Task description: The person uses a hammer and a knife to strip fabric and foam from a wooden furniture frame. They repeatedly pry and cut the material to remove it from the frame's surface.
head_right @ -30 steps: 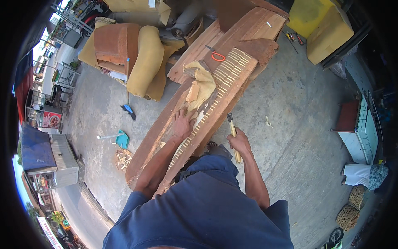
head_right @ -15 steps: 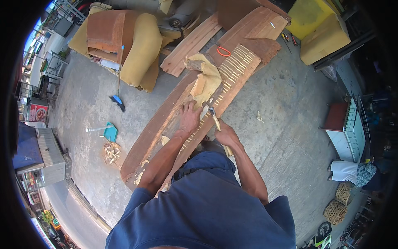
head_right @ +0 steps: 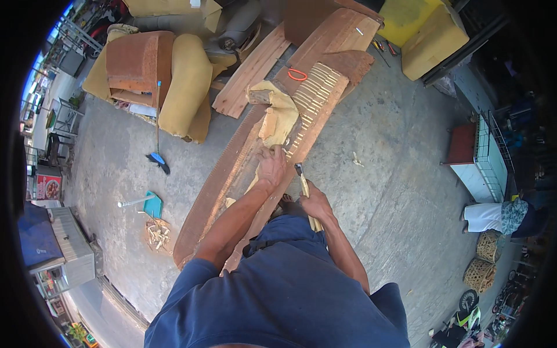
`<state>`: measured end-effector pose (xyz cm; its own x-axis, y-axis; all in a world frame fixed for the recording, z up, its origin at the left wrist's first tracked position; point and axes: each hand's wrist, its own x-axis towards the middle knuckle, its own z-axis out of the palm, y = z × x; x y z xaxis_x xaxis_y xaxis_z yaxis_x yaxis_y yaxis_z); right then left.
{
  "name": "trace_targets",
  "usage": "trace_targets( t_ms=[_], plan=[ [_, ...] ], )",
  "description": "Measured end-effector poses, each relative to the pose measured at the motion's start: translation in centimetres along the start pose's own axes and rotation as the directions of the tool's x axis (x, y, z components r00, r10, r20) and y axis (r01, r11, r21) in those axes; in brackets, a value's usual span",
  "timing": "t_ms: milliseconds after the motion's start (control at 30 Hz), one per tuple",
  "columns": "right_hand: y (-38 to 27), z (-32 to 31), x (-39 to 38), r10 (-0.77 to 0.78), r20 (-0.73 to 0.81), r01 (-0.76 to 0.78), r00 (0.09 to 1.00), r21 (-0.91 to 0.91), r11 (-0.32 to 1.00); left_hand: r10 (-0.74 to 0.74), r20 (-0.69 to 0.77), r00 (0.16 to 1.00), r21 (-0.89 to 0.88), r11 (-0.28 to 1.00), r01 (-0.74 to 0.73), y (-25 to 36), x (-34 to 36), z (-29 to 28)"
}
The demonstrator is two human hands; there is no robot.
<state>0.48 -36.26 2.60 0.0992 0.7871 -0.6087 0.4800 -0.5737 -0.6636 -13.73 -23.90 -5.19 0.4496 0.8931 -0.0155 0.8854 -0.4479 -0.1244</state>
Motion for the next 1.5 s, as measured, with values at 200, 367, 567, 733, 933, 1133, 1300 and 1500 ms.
trace_targets(
  t_ms=[200,367,567,733,933,1133,1300,1500],
  plan=[
    [1.6,-0.7,-1.0,0.031,-0.022,-0.03,0.999,0.034,0.999,0.096,0.094,0.991,-0.181,0.98,-0.078,-1.2,1.4,0.8],
    [3.8,-1.6,-0.4,0.034,-0.066,-0.029,0.997,0.071,0.997,0.084,0.342,0.936,-0.1,0.994,-0.053,-1.0,3.3,-1.1],
    [2.9,-3.1,0.2,0.048,-0.058,-0.038,0.997,0.159,0.986,0.2,0.366,0.909,-0.435,0.9,-0.024,-4.4,4.6,-0.8],
    [1.5,-3.8,0.6,0.073,-0.038,-0.063,0.997,0.22,0.974,0.086,0.194,0.977,-0.804,0.584,0.108,-7.6,0.6,-0.1],
    [1.4,-3.2,3.3,0.01,0.017,-0.011,1.0,0.08,0.997,-0.194,0.233,0.953,-0.87,0.397,0.293,-7.3,-4.9,-1.9],
    [-0.6,-2.6,3.2,-0.029,0.077,0.022,0.997,0.092,0.995,-0.322,0.183,0.929,-0.955,0.166,0.246,-4.3,-7.0,-3.5],
    [-1.9,-2.4,3.8,-0.045,0.156,0.04,0.987,0.038,0.998,-0.409,0.164,0.898,-0.946,0.192,0.261,-7.5,-5.9,-1.0],
    [-1.7,-2.8,4.6,-0.076,0.186,0.074,0.98,0.018,0.997,-0.543,0.253,0.801,-0.78,0.376,0.501,-12.5,-15.6,-9.2]
  ],
)
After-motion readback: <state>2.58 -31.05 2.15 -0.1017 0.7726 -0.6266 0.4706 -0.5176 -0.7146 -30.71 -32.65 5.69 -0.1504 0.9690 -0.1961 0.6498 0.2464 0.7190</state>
